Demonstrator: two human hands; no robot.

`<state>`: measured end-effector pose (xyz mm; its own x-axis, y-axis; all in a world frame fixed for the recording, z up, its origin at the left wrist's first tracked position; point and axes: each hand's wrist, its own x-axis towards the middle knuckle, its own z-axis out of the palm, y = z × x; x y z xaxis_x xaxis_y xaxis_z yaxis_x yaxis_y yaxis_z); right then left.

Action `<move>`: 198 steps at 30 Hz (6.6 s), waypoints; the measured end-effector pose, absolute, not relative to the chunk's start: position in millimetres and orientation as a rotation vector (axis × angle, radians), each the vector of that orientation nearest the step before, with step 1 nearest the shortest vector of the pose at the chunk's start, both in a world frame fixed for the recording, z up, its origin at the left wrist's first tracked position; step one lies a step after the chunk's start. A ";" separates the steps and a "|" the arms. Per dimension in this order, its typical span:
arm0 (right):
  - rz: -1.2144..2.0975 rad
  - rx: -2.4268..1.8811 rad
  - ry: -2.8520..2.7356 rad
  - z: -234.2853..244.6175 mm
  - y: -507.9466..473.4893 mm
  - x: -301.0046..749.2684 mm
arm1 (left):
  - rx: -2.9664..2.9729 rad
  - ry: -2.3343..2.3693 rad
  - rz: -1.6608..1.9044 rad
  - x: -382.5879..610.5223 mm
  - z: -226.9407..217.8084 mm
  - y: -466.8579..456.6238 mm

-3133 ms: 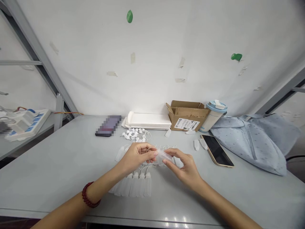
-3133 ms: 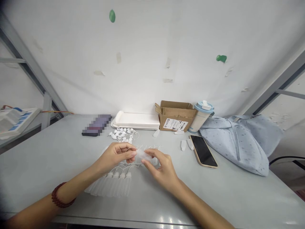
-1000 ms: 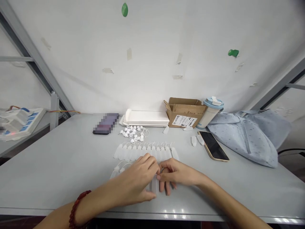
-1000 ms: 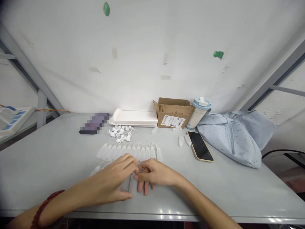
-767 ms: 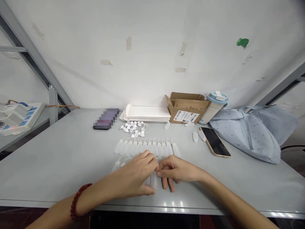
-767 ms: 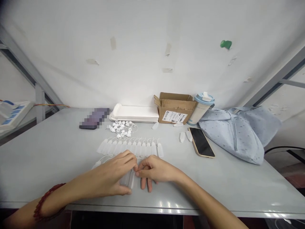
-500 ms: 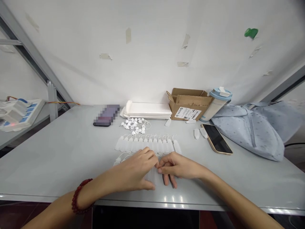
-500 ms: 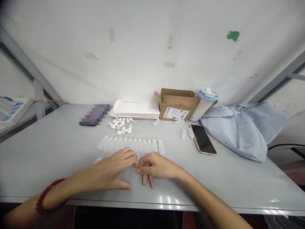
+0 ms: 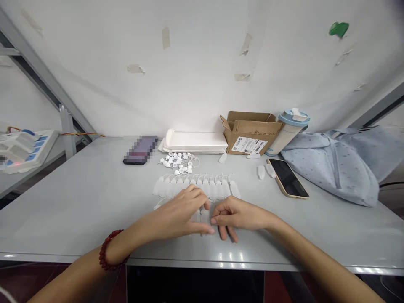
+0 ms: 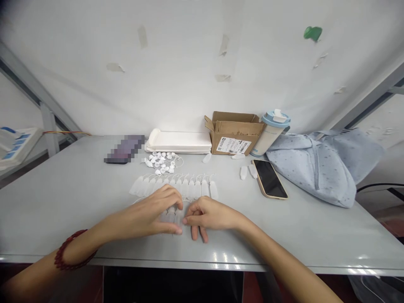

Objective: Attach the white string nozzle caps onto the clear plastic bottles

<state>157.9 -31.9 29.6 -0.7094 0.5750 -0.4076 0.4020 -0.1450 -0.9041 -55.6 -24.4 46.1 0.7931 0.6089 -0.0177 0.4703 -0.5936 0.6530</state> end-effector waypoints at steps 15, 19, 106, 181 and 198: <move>0.219 -1.950 -1.984 44.7 20.7 243.5 | 2.579 1.360 0.788 -68.0 18.6 58.8; 0.090 -2.033 -2.005 38.0 30.0 263.2 | 2.626 1.365 0.641 -65.5 16.1 66.3; -0.055 -1.027 -2.207 19.3 -22.2 170.2 | 1.319 0.534 0.832 -57.1 43.1 4.4; 1.690 -1.173 -1.960 35.7 -33.3 162.7 | 2.690 0.583 0.661 -38.0 26.0 -26.8; 1.633 -1.277 -2.130 27.9 -33.3 163.3 | 2.830 0.648 0.466 -37.9 24.1 -29.9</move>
<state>163.3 -33.3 27.9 -0.6192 0.7040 -0.3478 0.5185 0.0340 -0.8544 -37.9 -29.9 24.1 0.8539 0.4519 0.2580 0.3885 -0.8835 0.2618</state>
